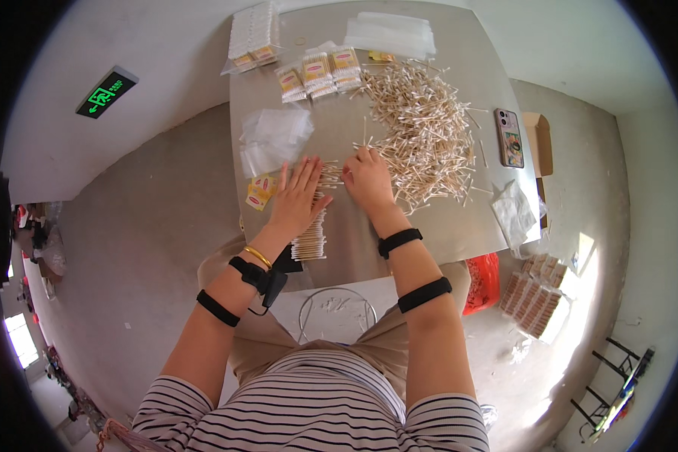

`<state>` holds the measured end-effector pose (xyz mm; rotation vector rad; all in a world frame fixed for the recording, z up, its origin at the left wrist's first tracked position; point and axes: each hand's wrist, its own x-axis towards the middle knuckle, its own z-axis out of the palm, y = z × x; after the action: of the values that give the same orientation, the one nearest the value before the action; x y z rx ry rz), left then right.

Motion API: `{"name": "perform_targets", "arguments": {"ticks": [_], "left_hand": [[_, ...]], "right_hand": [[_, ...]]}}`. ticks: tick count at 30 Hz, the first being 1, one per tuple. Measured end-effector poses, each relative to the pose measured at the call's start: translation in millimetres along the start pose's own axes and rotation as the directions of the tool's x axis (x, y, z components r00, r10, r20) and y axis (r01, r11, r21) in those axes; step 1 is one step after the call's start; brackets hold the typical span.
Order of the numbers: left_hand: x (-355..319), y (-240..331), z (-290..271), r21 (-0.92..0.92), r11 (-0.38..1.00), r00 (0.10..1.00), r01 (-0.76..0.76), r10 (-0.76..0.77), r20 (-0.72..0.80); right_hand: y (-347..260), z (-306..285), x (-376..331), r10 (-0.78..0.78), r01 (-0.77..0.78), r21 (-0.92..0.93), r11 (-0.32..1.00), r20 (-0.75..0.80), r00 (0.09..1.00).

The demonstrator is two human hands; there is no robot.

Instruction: The person is sorting and aligning cotton swabs on a table.

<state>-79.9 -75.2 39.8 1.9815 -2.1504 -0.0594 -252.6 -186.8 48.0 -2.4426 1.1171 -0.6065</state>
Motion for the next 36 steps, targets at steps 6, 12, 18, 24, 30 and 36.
{"name": "perform_targets", "arguments": {"ticks": [6, 12, 18, 24, 30, 36], "left_hand": [[3.0, 2.5, 1.6, 0.015, 1.0, 1.0, -0.003, 0.002, 0.003], [3.6, 0.6, -0.7, 0.027, 1.0, 1.0, 0.008, -0.009, 0.011], [-0.7, 1.2, -4.3, 0.031, 1.0, 1.0, 0.005, -0.005, -0.02], [20.6, 4.3, -21.7, -0.11, 0.994, 0.991, 0.027, -0.04, -0.124], [50.6, -3.5, -21.9, -0.153, 0.986, 0.982, -0.068, 0.039, -0.184], [65.2, -11.3, -20.8, -0.072, 0.991, 0.988, -0.116, 0.107, -0.111]], "right_hand": [[-8.0, 11.2, -4.9, 0.105, -0.104, -0.149, 0.983, 0.002, 0.994], [-7.2, -10.0, -12.9, 0.163, -0.166, -0.123, 0.978, -0.037, 0.986], [-2.9, -32.1, -36.7, 0.202, -0.196, 0.092, 0.976, -0.058, 0.978], [2.6, -30.7, -46.0, 0.482, -0.525, 0.416, 0.742, 0.212, 0.85], [16.8, -24.4, -40.3, 0.506, -0.566, 0.768, 0.299, 0.375, 0.777], [31.7, -47.4, -59.4, 0.462, -0.555, 0.799, 0.231, 0.412, 0.785]]}}
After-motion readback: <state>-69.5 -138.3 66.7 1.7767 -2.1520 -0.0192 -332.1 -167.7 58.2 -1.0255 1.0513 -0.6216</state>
